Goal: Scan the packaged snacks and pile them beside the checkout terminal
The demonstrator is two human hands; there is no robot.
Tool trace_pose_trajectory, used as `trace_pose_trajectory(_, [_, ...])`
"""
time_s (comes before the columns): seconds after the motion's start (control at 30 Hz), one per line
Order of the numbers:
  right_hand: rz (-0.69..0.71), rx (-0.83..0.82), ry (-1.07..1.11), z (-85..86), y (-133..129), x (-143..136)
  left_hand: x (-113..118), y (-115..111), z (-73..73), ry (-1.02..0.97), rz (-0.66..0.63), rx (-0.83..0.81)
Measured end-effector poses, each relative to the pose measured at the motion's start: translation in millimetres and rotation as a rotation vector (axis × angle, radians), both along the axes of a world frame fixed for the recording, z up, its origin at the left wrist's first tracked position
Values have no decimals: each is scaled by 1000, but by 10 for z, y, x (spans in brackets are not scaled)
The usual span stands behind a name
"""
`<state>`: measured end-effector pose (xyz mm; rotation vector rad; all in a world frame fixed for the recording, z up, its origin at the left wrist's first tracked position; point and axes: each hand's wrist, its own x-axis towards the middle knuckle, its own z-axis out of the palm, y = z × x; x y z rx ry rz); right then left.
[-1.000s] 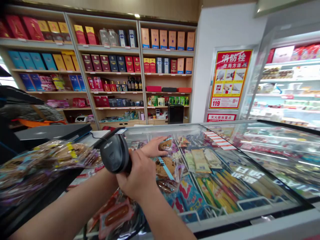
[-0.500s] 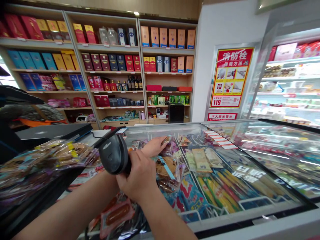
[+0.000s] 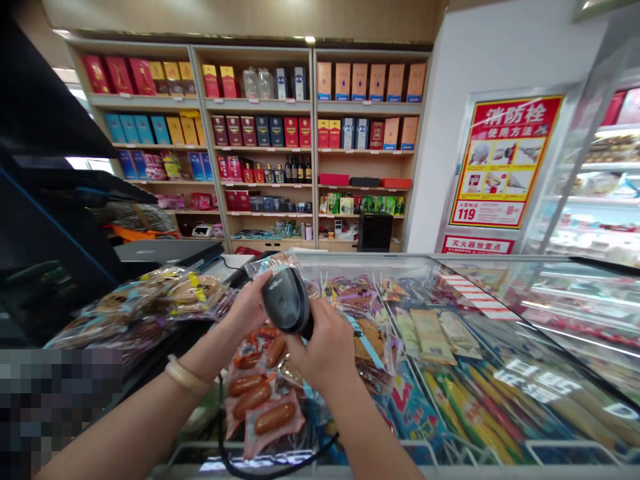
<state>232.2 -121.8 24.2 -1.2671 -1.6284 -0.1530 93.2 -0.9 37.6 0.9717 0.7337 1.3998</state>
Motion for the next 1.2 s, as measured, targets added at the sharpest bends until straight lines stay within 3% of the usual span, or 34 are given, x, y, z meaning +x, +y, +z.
trace_pose_trajectory(0.13, [-54,-84,-125,-15,10,62,-336,-105,47,-18,42,-14])
trace_pose_trajectory(0.37, [-31,-164,-250,-53,14,92,-740,-102,101,460,168,151])
trace_pose_trajectory(0.53, [40,-252,-331,-76,6,66,-771,-74,70,554,246,185])
trace_pose_trajectory(0.97, [86,-322,-380,-91,-20,12,-764,-54,13,594,302,214])
trace_pose_trajectory(1.1, [90,-262,-336,-121,4,41,-855,11,25,683,543,340])
trace_pose_trajectory(1.2, [79,-231,-334,-148,33,69,-1035,115,85,767,767,309])
